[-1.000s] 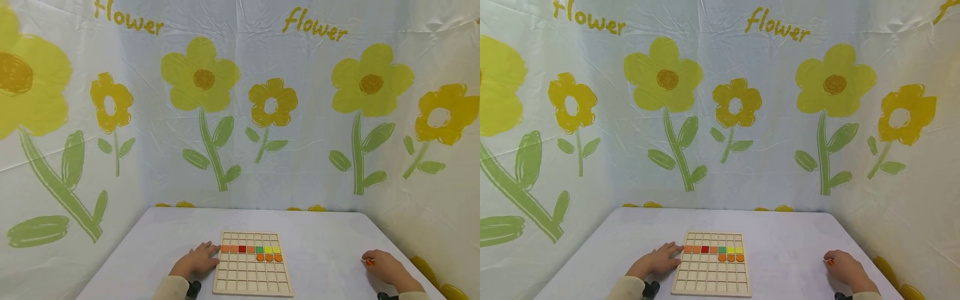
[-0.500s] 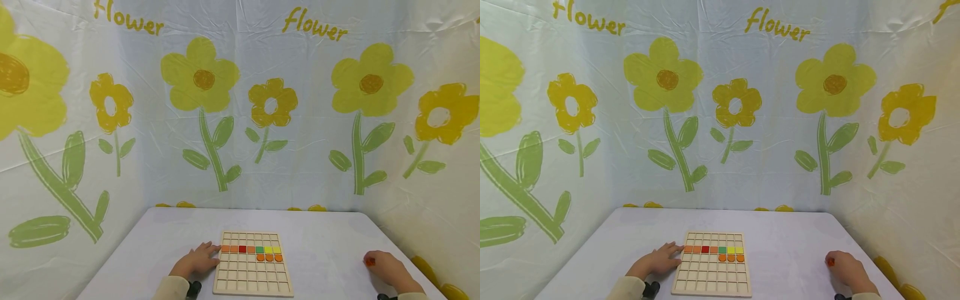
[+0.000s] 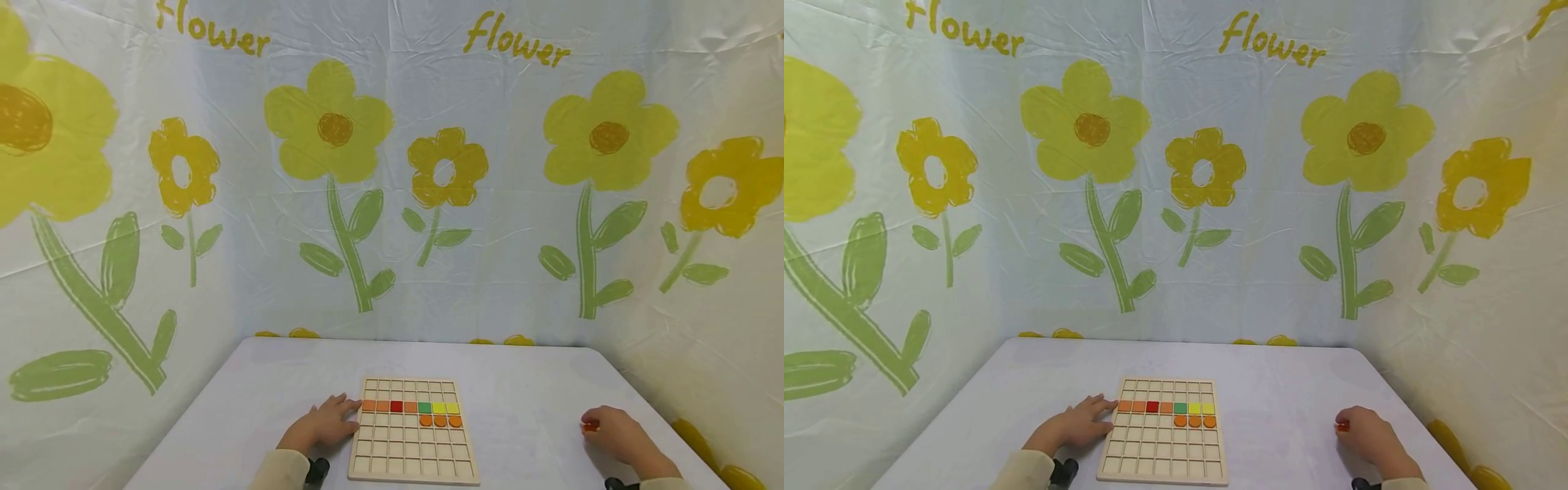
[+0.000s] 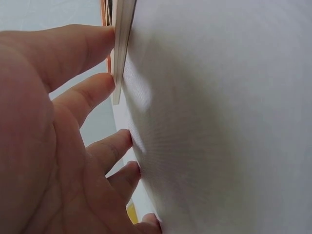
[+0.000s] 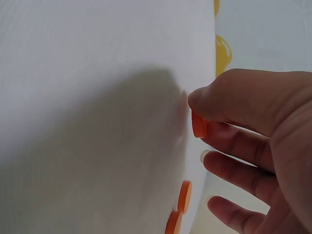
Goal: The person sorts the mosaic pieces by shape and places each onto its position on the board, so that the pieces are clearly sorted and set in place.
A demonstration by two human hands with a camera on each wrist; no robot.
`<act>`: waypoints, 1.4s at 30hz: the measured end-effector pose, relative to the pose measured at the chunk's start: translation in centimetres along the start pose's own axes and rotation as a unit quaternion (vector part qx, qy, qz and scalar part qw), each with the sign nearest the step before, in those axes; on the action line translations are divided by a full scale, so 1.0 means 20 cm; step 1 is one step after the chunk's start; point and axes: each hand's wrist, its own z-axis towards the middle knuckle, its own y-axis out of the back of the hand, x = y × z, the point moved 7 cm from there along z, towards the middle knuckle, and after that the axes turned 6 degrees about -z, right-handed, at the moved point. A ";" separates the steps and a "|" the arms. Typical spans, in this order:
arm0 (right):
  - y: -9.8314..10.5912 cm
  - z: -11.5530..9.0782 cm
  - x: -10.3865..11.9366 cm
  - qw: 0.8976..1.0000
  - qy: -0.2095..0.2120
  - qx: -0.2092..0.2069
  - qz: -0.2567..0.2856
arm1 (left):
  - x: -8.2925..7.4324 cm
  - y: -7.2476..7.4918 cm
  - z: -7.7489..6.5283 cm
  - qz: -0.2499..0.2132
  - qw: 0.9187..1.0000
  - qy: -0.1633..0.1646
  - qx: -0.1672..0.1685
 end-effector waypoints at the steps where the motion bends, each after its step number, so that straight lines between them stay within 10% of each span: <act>1: 0.00 0.00 0.02 1.000 0.005 -0.003 0.001 | 0.00 0.00 0.00 -0.001 1.000 0.000 0.000; 42: 0.01 0.04 0.77 0.993 0.086 -0.042 0.066 | -0.01 0.01 -0.02 -0.008 1.000 0.000 0.003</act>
